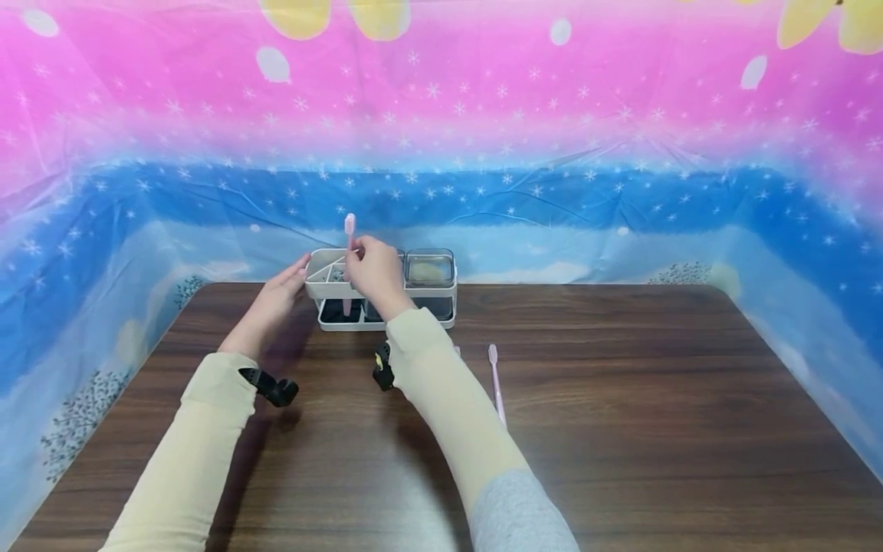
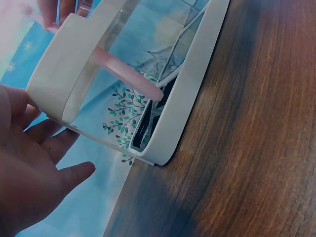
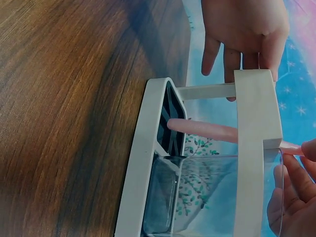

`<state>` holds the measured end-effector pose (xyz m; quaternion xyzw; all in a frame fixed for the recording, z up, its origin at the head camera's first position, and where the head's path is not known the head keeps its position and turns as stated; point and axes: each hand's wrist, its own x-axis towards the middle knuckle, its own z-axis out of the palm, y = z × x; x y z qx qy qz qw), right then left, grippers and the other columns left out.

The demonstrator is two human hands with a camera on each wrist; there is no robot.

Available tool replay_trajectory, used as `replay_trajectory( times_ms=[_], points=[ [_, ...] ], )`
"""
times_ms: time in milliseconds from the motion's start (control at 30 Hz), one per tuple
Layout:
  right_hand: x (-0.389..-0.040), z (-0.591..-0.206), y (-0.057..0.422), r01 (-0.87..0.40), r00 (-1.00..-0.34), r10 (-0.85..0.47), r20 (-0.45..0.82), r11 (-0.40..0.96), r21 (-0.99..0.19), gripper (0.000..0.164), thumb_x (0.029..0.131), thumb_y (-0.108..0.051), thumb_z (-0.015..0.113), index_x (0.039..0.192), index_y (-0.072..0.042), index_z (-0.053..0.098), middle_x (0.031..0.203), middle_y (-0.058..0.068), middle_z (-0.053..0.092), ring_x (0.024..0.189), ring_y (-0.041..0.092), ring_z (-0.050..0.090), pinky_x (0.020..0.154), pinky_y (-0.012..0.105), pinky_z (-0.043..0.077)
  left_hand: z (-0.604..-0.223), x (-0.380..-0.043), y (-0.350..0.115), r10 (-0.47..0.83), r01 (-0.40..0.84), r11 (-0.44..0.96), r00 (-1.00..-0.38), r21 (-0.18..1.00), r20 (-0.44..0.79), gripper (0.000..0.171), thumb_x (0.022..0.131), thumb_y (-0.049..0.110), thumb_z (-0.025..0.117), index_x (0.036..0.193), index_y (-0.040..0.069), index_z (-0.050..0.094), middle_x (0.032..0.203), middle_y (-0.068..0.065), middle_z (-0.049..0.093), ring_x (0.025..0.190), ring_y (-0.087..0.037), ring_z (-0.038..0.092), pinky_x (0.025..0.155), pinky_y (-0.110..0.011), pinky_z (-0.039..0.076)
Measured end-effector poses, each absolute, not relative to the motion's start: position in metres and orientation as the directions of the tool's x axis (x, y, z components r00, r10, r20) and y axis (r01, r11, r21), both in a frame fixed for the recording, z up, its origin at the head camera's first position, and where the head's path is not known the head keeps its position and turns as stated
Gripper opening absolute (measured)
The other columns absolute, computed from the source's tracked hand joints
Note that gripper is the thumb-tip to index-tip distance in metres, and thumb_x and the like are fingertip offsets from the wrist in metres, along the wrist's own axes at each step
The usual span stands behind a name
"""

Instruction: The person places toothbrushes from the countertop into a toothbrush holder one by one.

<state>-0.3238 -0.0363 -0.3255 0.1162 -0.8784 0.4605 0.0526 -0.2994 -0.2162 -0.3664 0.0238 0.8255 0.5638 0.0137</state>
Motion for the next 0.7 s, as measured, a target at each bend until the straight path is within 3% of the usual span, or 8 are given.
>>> replay_trajectory(
  times_ms=[367,700],
  points=[
    [-0.328,-0.329,-0.042,-0.309,-0.949,-0.234,0.212,0.543,-0.781,0.031,0.100,-0.025,0.053,0.125,-0.011,0.064,0.106,0.003,0.071,0.078,0.010,0.066,0.065,0.024,0.052,-0.365,-0.300,-0.215,0.033,0.001,0.362,-0.999,0.932,-0.012,0.050,0.107,0.027,0.025,0.155,0.017,0.016,0.162,-0.008,0.008,0.149,-0.027,0.003,0.119,-0.047,0.011],
    [-0.333,-0.328,-0.052,-0.329,-0.942,-0.258,0.214,0.587,-0.740,0.032,0.100,-0.026,0.053,0.127,-0.013,0.064,0.113,0.003,0.070,0.087,0.012,0.066,0.072,0.024,0.053,-0.365,-0.300,-0.216,0.040,0.008,0.350,-0.999,0.937,-0.007,0.050,0.107,0.026,0.027,0.155,0.016,0.016,0.162,-0.010,0.008,0.148,-0.028,0.004,0.119,-0.048,0.013]
  ],
)
